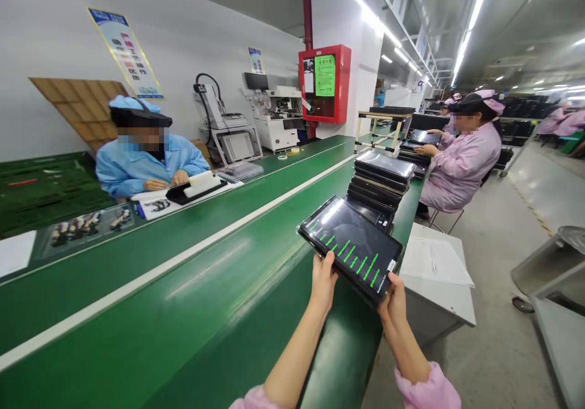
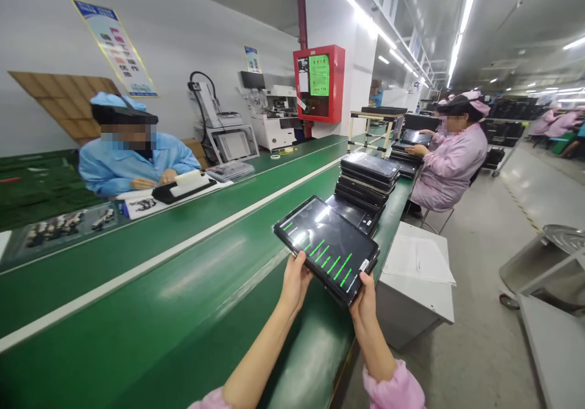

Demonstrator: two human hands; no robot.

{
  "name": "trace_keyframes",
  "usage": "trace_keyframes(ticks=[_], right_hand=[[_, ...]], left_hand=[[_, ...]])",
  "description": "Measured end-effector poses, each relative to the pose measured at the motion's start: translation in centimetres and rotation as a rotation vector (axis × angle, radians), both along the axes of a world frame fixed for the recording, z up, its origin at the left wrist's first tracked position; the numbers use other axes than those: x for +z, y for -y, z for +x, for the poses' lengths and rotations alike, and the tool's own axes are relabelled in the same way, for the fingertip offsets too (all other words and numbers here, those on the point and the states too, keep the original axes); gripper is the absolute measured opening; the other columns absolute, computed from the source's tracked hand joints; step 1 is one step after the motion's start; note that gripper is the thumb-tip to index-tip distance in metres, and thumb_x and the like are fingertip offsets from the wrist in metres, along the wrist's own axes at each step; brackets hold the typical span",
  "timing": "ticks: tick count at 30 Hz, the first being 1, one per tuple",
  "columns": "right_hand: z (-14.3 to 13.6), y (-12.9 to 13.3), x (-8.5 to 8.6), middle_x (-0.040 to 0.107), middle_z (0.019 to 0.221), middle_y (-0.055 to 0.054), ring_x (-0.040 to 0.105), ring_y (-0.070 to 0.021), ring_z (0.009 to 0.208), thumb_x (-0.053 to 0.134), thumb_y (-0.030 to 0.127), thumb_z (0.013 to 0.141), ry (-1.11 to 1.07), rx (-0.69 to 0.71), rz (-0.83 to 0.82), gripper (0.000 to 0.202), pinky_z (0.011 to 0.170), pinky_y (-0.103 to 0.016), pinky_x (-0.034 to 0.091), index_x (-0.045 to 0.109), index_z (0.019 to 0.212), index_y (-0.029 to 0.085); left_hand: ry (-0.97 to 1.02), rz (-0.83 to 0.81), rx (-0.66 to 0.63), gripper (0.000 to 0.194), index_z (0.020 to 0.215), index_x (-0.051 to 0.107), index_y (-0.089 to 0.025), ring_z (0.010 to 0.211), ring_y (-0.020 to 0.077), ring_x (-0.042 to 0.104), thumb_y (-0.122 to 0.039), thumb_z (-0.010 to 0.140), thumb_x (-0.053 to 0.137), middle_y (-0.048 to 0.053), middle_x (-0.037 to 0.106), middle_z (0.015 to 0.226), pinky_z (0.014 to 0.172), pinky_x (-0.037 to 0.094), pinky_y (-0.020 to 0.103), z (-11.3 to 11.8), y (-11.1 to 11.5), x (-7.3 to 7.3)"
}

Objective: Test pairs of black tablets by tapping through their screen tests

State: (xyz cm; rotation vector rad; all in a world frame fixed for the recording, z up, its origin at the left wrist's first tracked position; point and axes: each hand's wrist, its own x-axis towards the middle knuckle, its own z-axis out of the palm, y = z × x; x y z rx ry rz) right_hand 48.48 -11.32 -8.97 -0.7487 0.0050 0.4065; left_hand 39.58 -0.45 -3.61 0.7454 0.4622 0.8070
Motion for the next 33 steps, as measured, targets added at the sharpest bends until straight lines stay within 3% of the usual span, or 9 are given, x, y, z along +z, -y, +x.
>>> trace_keyframes(ticks=[6, 11, 15, 18, 21, 24, 27, 33], right_hand=[[1.4, 0.3, -1.0, 0.075, 0.092, -0.001, 0.071, -0.0241, 0.081, 0.071, 0.039, 0.061, 0.031, -0.078, -0.026, 0.047, 0.073, -0.037, 0.061, 0.067, 0.103, 0.021], [1.1, 0.7, -2.3, 0.074, 0.102, -0.002, 0.07, -0.0237, 0.084, 0.069, 0.038, 0.062, 0.09, -0.049, -0.069, 0.057, 0.072, -0.036, 0.06, 0.063, 0.117, 0.023], [1.0, 1.1, -3.0, 0.074, 0.101, -0.003, 0.07, -0.0276, 0.088, 0.068, 0.038, 0.062, 0.107, 0.02, -0.1, 0.064, 0.078, -0.043, 0.06, 0.062, 0.123, 0.024], [1.2, 2.0, -3.2, 0.073, 0.106, -0.004, 0.069, -0.0294, 0.094, 0.068, 0.037, 0.061, 0.151, 0.083, -0.124, 0.066, 0.081, -0.044, 0.059, 0.062, 0.126, 0.026], [1.1, 3.2, -3.5, 0.071, 0.115, -0.005, 0.068, -0.0304, 0.1, 0.07, 0.037, 0.062, 0.259, 0.17, -0.162, 0.068, 0.085, -0.045, 0.056, 0.061, 0.129, 0.028], [0.5, 4.2, -4.4, 0.069, 0.122, -0.007, 0.065, -0.0336, 0.109, 0.078, 0.039, 0.058, 0.362, 0.198, -0.208, 0.076, 0.089, -0.044, 0.054, 0.061, 0.132, 0.028], [0.1, 4.6, -5.7, 0.067, 0.128, -0.008, 0.061, -0.0363, 0.117, 0.085, 0.043, 0.054, 0.419, 0.212, -0.24, 0.086, 0.091, -0.044, 0.052, 0.058, 0.134, 0.028], [0.5, 4.8, -7.0, 0.065, 0.131, -0.007, 0.059, -0.0343, 0.12, 0.086, 0.043, 0.054, 0.393, 0.266, -0.236, 0.083, 0.096, -0.042, 0.049, 0.061, 0.131, 0.028]], left_hand=[[0.013, -0.018, -0.101, 0.06, 0.099, 0.064, -0.019, 0.085, 0.0208, 0.067, -0.057, 0.059, 0.087, 0.006, 0.07, 0.098, 0.076, 0.055, 0.034, 1.1, -0.6, -0.7], [-0.024, 0.001, 0.004, 0.064, 0.106, 0.063, -0.022, 0.082, 0.0196, 0.065, -0.073, 0.069, 0.07, 0.004, 0.069, 0.099, 0.068, 0.054, 0.03, 0.4, -3.1, -2.2], [-0.118, 0.088, 0.072, 0.069, 0.112, 0.062, -0.023, 0.095, 0.025, 0.066, -0.08, 0.073, 0.061, 0.007, 0.068, 0.11, 0.073, 0.054, 0.035, -1.5, -6.3, -4.0], [-0.226, 0.207, 0.099, 0.067, 0.112, 0.064, -0.024, 0.116, 0.0309, 0.06, -0.08, 0.077, 0.056, 0.01, 0.065, 0.122, 0.089, 0.051, 0.041, -3.9, -8.2, -5.0], [-0.279, 0.354, 0.123, 0.072, 0.119, 0.064, -0.026, 0.136, 0.0346, 0.045, -0.082, 0.073, 0.06, 0.009, 0.055, 0.142, 0.108, 0.04, 0.046, -6.1, -9.5, -5.0], [-0.271, 0.654, 0.057, 0.089, 0.131, 0.058, -0.025, 0.137, 0.037, 0.043, -0.091, 0.07, 0.052, 0.012, 0.05, 0.148, 0.115, 0.031, 0.049, -7.1, -9.9, -4.3], [-0.258, 0.95, 0.026, 0.088, 0.131, 0.058, -0.021, 0.132, 0.0349, 0.048, -0.089, 0.081, 0.032, 0.014, 0.057, 0.138, 0.116, 0.029, 0.048, -7.4, -9.6, -4.0], [-0.22, 0.946, 0.061, 0.082, 0.121, 0.063, -0.022, 0.126, 0.0325, 0.051, -0.085, 0.086, 0.025, 0.013, 0.062, 0.127, 0.113, 0.032, 0.045, -7.8, -9.1, -3.8]])
